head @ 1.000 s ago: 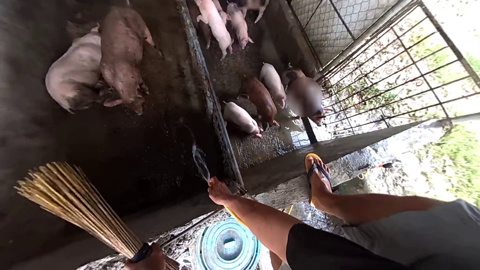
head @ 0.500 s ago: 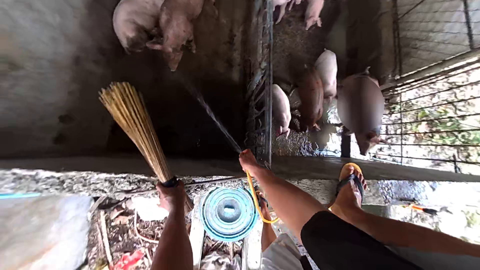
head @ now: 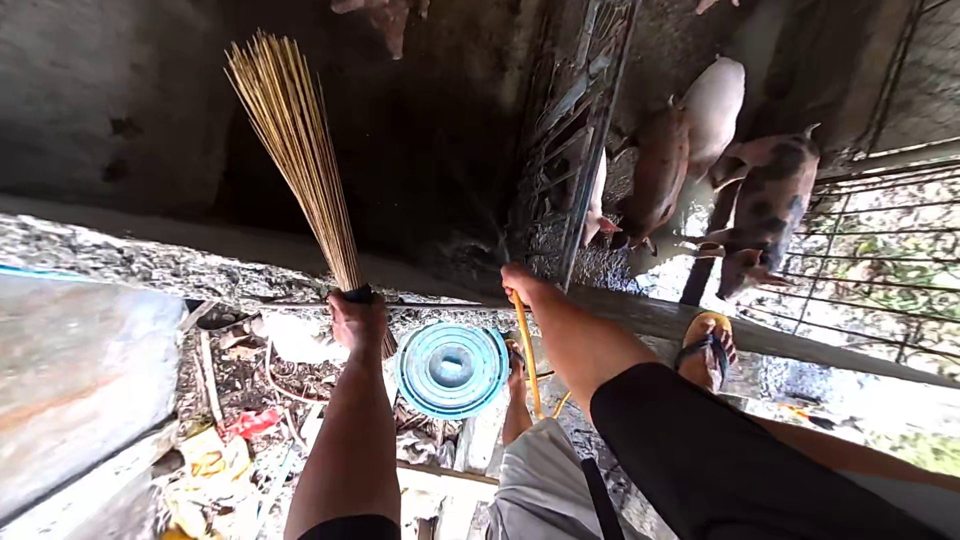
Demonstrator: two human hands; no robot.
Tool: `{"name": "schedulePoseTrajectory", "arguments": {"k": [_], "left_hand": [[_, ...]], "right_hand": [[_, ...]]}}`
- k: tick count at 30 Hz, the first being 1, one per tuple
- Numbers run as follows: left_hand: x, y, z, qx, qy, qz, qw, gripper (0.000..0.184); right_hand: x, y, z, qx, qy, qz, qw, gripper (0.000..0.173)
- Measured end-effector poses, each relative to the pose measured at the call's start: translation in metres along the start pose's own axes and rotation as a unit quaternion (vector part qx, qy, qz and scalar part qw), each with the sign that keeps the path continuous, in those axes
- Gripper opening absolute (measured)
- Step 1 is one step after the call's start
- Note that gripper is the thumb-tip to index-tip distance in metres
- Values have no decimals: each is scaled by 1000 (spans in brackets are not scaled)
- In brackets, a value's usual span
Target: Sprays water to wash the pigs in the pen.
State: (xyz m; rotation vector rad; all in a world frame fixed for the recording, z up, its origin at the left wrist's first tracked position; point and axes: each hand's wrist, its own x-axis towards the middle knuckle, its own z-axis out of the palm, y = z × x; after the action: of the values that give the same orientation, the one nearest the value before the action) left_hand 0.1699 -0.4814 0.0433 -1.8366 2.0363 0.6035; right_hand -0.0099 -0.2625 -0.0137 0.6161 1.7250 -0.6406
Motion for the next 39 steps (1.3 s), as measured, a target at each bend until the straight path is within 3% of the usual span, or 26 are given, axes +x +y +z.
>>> {"name": "schedulePoseTrajectory", "arguments": {"k": [7,13,16,20,23,27,30,33,36,39], "left_hand": [[3,0,-1,8,-10,4,1000,78],[4,-1,1,1,-14,-4,1000,78],[3,1,-1,0,-10,0,1000,78],[3,0,-1,-7,-4,9,1000,77],[3,-3,2,-13,-3,7,1000,79],[3,-1,3,-7,4,4,1000,80],[2,-1,3,-6,12,8,1000,80],[2,0,4,-6,16,10,1000,81],[3,-1,4,-9,15,14,1000,81],[3,0,2,-10,14,18,1000,80]], "right_hand": [[1,-1,3,33,3,-22,999,23],[-22,-12,31,-35,45,-146,988,31],[-24,-15,40,-101,3,-184,978,35],[-24,-14,34,-91,-97,-177,975,39],[-21,-9,31,-98,-67,-170,978,39],[-9,-2,25,51,-8,-102,993,27],[0,-3,20,135,2,-22,991,16],[6,-2,15,200,11,18,980,14],[4,-2,15,248,23,17,968,14],[2,-2,16,290,45,-42,955,19]]}}
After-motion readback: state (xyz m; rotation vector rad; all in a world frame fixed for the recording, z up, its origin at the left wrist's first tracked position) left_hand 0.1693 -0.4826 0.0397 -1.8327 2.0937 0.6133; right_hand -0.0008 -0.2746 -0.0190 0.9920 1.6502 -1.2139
